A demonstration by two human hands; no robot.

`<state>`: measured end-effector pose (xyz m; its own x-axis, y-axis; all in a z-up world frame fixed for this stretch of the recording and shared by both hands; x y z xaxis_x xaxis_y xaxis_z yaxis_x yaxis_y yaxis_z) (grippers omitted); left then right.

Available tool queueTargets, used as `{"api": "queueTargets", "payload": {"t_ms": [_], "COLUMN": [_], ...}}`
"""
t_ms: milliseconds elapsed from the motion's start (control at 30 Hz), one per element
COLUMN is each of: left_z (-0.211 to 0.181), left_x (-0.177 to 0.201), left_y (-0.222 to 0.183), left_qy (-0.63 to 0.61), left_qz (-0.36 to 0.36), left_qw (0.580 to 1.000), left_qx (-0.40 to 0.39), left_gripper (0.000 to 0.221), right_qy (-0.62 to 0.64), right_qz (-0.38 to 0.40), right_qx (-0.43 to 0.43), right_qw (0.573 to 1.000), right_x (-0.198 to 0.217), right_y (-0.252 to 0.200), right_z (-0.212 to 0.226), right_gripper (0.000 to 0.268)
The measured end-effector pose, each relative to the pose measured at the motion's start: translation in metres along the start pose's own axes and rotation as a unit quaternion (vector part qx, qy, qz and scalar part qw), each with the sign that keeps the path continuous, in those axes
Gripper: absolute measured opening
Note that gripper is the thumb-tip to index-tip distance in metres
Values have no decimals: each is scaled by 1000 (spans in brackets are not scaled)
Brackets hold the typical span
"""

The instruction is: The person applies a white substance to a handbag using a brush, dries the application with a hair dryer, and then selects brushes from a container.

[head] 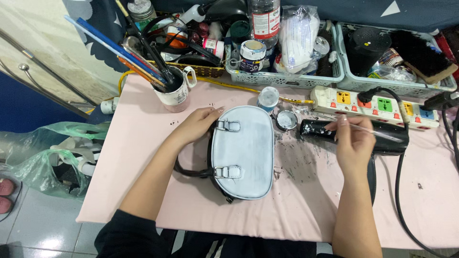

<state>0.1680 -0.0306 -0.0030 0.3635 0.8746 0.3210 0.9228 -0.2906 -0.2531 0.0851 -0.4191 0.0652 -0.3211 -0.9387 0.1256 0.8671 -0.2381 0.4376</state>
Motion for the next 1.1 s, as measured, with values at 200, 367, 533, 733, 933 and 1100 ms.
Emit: {"api": "queueTargets", "payload": {"t_ms": [200,367,533,733,933,1100], "left_z": [13,16,23,26,24,17], "left_x": [-8,-10,-12,-17,-20,-22], "left_y": [-10,-9,-9,-9,-14,-17], "left_qy": [-103,-158,-196,-258,-288,-305], "left_qz": [58,63,73,86,98,116], "left_qw": [993,985,977,958,947,938], "left_qx": [18,-6,-37,-89,-102,-118], "left_gripper": [40,36,28,16,13,14], "right_qy": [-272,-307,-342,-43,181,176], "right_qz": [75,146,147,53,136,231], "right_qx": [69,92,90,83,18,13], "right_qw": [957,936,924,994,974,957], "right_x": [-29,-49,-56,-35,-56,-91], "right_y": [-7,-8,-9,-13,-24,-17], "right_z": [15,19,12,14,23,39], "right_gripper": [12,13,11,6,13,14]}}
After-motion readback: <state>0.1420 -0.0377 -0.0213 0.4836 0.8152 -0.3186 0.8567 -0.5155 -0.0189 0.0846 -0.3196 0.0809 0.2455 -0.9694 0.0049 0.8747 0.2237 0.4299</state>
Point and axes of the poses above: each hand's wrist, its own y-axis towards the middle knuckle, its own x-axis out of the back of the hand, z = x × y, the point moved 6 cm from there along y, towards the middle knuckle, and after that the axes turned 1 degree about -z, right-handed, at the moved point
